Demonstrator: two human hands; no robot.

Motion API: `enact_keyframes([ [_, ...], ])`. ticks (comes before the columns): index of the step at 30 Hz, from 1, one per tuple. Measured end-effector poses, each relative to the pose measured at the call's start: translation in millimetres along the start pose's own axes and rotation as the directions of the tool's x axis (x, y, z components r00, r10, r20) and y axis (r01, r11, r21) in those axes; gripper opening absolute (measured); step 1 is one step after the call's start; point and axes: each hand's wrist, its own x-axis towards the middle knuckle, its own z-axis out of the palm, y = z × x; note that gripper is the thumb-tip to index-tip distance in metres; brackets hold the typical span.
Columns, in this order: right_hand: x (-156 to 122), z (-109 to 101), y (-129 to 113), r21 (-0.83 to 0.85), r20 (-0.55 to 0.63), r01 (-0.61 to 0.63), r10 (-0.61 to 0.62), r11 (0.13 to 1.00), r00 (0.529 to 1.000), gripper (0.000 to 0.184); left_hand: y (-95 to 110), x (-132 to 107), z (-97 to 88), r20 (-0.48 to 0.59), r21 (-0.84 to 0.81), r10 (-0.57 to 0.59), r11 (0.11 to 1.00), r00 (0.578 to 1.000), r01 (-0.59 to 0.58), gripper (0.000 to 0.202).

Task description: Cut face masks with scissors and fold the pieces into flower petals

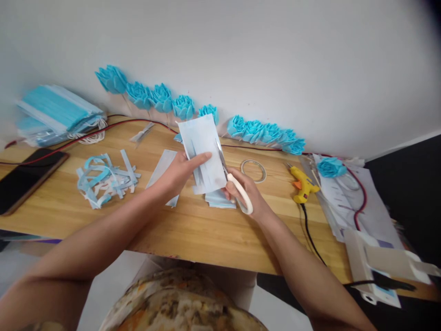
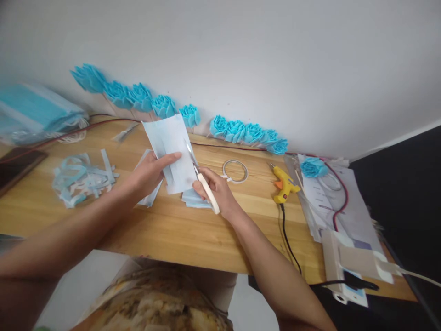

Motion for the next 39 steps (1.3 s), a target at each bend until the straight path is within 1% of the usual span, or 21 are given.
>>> enact_keyframes([
  [7, -0.5, 3.4, -6.1, 0.050, -0.014, -0.002, 0.002, 0.999, 1.000, 0.063, 1.0, -1.4, 1.2, -0.008, -0.025, -0.020, 0.999, 1.000, 0.020, 0.043],
  [12, 0.0, 4.4, -4.7, 0.087, -0.018, -0.005, 0.006, 0.996, 1.000, 0.062, 1.4, -1.1, 2.2, -0.030, -0.038, -0.017, 0.999, 0.999, 0.016, 0.043],
  [17, 0.0, 4.9, -5.3, 0.070, -0.017, -0.009, 0.010, 0.998, 1.000, 0.055, 1.8, -1.1, 2.5, -0.030, -0.040, -0.018, 0.999, 0.999, 0.016, 0.040],
  [24, 0.6, 4.9, -1.4, 0.120, -0.028, -0.011, 0.014, 0.993, 1.000, 0.054, 1.9, -1.5, 2.0, -0.024, -0.037, -0.011, 0.999, 1.000, 0.010, 0.040],
  [32, 1.9, 6.6, -1.1, 0.105, -0.053, -0.025, 0.031, 0.994, 0.998, 0.052, 3.8, -2.1, 3.6, -0.045, -0.040, -0.023, 0.999, 0.999, 0.021, 0.045],
  [39, 1.5, 7.0, -0.6, 0.136, -0.064, -0.043, 0.052, 0.990, 0.997, 0.048, 7.9, -3.5, 6.0, -0.055, -0.061, -0.039, 0.998, 0.998, 0.035, 0.045],
])
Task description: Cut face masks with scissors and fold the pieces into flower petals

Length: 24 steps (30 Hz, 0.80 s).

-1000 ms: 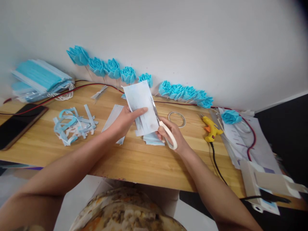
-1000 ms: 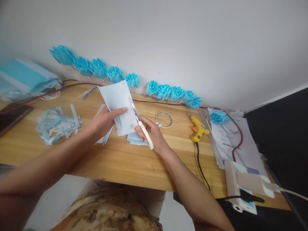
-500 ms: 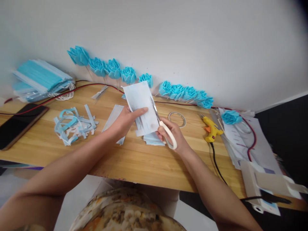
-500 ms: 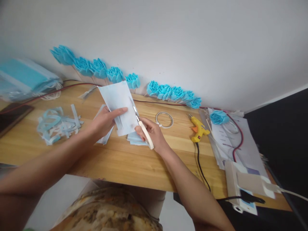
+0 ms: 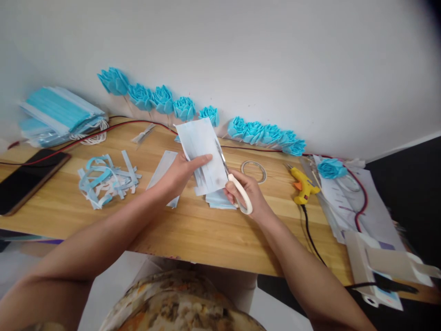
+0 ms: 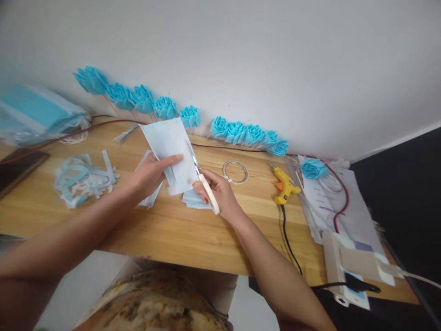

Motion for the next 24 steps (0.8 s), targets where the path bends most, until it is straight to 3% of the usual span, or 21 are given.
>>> enact_keyframes([
  [18, 0.0, -2.7, 5.4, 0.027, 0.029, 0.008, -0.009, 1.000, 1.000, 0.039, 0.1, -0.8, -0.7, 0.016, 0.031, -0.006, 1.000, 1.000, 0.006, 0.042],
  [24, 1.6, -2.5, 6.6, 0.000, 0.008, 0.016, -0.016, 1.000, 1.000, 0.041, 4.3, 3.9, -4.9, 0.029, -0.025, 0.068, 0.997, 0.997, -0.067, 0.045],
])
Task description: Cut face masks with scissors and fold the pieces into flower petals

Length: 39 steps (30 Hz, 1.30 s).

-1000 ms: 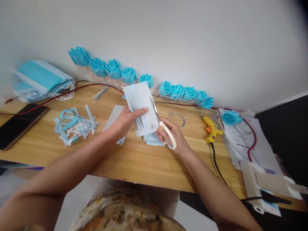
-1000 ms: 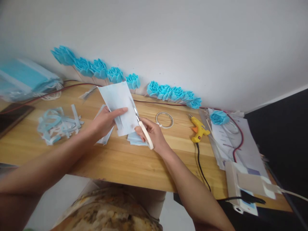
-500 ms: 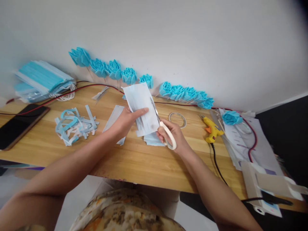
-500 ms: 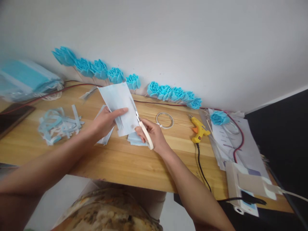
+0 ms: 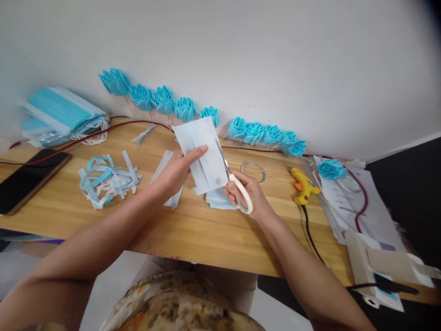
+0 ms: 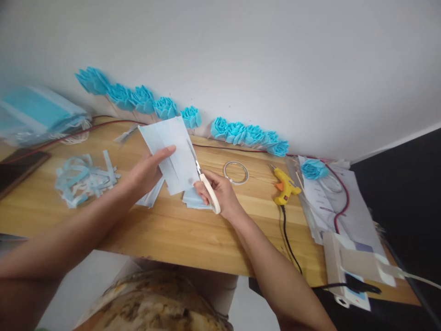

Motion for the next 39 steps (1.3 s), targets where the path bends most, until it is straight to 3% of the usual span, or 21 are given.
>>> enact_keyframes([
  [5, -1.1, 1.8, -3.8, -0.038, 0.025, -0.051, 0.052, 0.998, 0.998, 0.046, 8.6, 2.4, -1.7, -0.032, 0.026, 0.015, 1.000, 0.999, -0.015, 0.045],
  [11, -4.0, 1.0, -10.2, -0.094, 0.058, -0.042, 0.047, 0.995, 0.997, 0.055, 4.3, 3.0, -1.2, -0.105, 0.067, -0.015, 0.997, 0.994, 0.022, 0.040],
  [26, -3.7, 1.4, -15.0, -0.095, 0.057, -0.010, 0.015, 0.995, 0.998, 0.066, -5.4, -1.5, 1.6, 0.005, 0.178, -0.017, 0.984, 1.000, 0.016, 0.035],
  [31, -5.5, 4.1, -20.1, -0.121, 0.012, -0.024, 0.026, 0.992, 1.000, 0.063, -7.4, -1.6, 1.7, -0.029, 0.111, -0.025, 0.993, 0.999, 0.028, 0.035],
  [39, -5.0, 0.7, -14.4, -0.097, 0.053, 0.018, -0.013, 0.995, 0.999, 0.067, -6.1, -4.3, 4.6, -0.058, 0.055, -0.040, 0.998, 0.998, 0.043, 0.032],
])
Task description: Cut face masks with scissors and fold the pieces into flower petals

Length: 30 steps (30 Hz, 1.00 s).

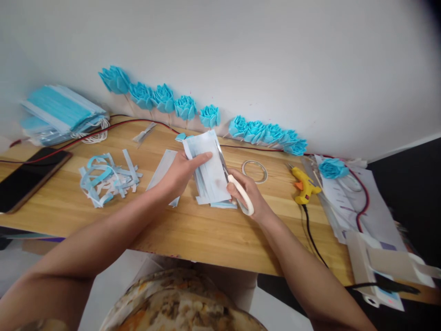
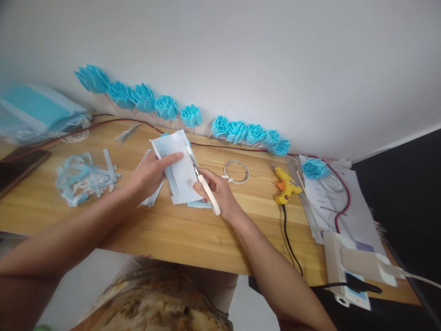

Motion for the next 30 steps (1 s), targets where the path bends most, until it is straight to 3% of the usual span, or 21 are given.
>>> enact_keyframes([
  [17, 0.0, 0.9, -0.4, -0.012, -0.019, -0.025, 0.024, 1.000, 1.000, 0.070, -0.3, 0.9, -0.7, 0.005, 0.002, 0.009, 1.000, 1.000, -0.009, 0.032],
  [30, 0.5, 1.5, 3.0, 0.009, -0.034, -0.003, 0.004, 1.000, 0.999, 0.057, 0.5, 1.6, -0.4, 0.011, -0.031, 0.013, 0.999, 1.000, -0.013, 0.031],
])
